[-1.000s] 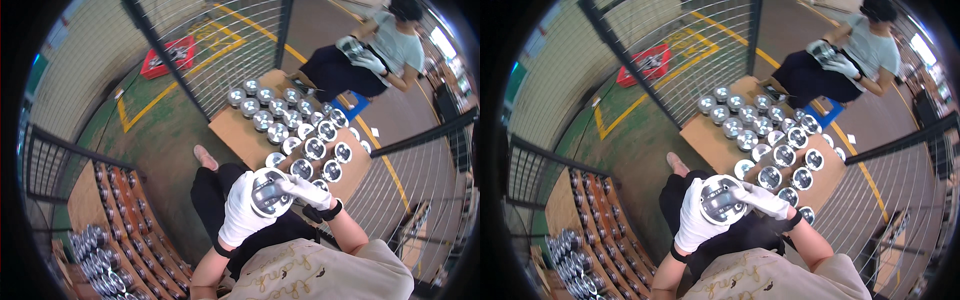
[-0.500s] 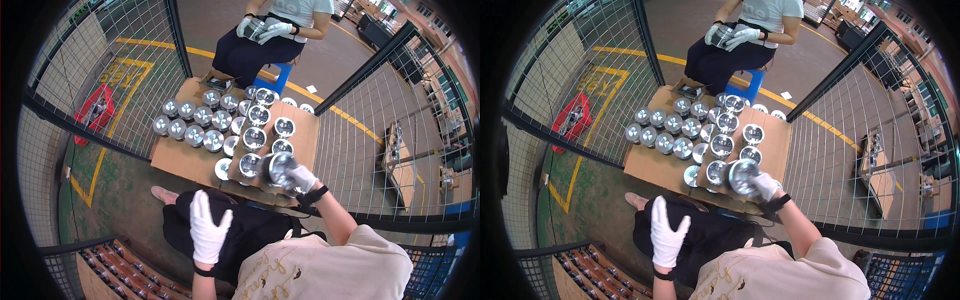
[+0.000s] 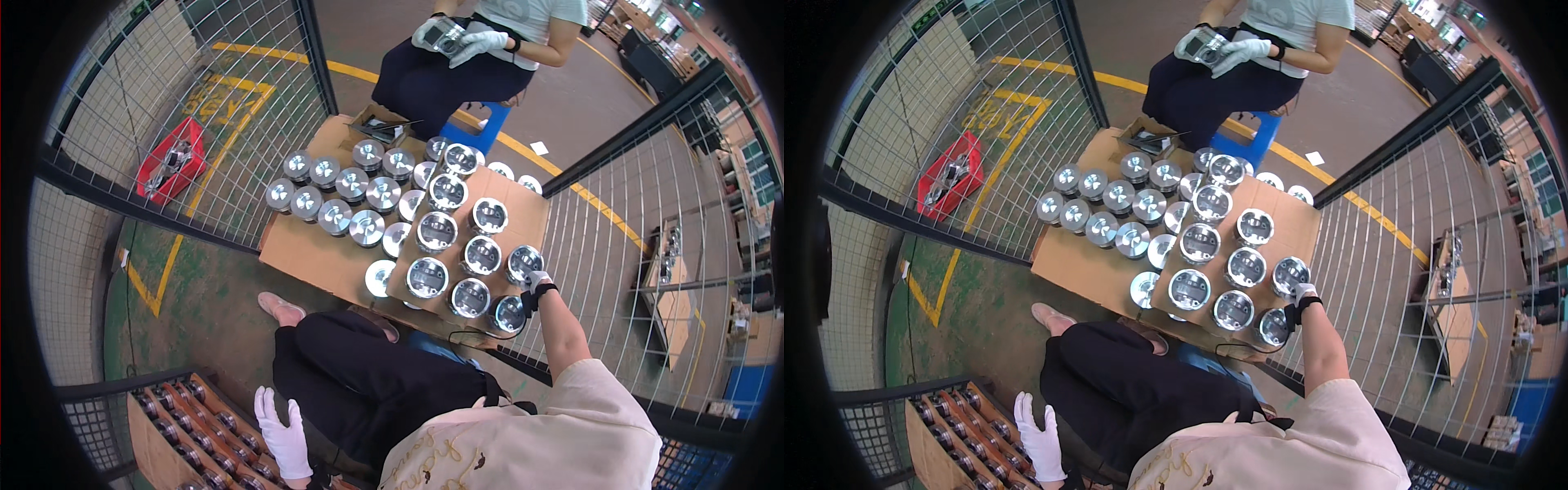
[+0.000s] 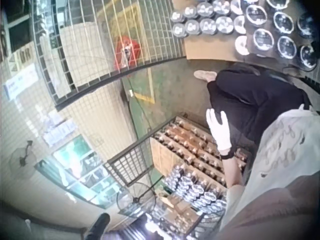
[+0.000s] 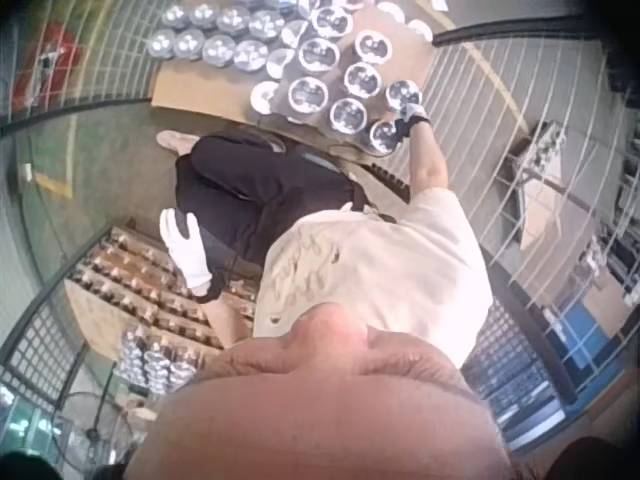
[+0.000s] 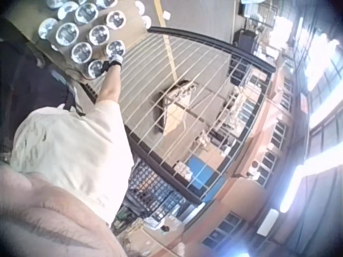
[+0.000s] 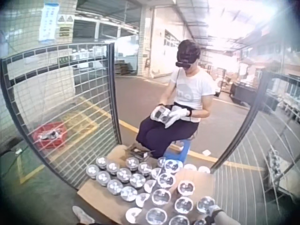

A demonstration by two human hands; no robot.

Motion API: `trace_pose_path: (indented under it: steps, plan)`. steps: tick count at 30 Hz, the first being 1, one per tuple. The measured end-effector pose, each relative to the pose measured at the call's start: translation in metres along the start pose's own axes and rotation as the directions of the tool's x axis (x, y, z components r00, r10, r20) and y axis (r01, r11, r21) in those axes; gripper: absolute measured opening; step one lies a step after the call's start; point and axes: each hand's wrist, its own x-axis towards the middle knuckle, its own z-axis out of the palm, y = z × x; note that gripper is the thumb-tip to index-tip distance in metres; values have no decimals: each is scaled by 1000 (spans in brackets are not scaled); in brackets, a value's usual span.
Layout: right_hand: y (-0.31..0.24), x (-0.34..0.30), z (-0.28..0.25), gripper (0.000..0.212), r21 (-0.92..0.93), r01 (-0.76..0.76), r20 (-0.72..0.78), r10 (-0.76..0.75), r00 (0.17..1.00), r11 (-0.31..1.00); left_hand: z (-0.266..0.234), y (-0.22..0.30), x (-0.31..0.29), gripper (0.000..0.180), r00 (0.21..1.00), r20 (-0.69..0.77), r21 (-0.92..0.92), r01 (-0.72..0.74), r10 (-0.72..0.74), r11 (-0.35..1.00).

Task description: Inspecting and organizing metal engine pistons in a fabrication facility.

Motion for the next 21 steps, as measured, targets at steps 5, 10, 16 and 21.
trace_pose_path:
  steps: [5, 10, 16, 21]
  plan:
    - [-43, -16, -18, 31, -480, -65, 74, 114, 991, 875, -13, 14, 3, 38, 999, 16, 86, 51, -52, 995]
    - [-191, -77, -84, 26, -45, -534, -301, 499, 813, 844, 7, 2, 15, 37, 999, 1, 78, -38, 39, 996]
    - [-401, -125, -55, 30, 586, 191, 220, -382, 897, 787, 38, -14, 42, 47, 991, -7, 19, -136, 136, 991]
    - [-533, -67, 86, 61, 550, -741, 834, -298, 464, 385, 37, -43, 43, 50, 1000, 5, -22, 28, -28, 999]
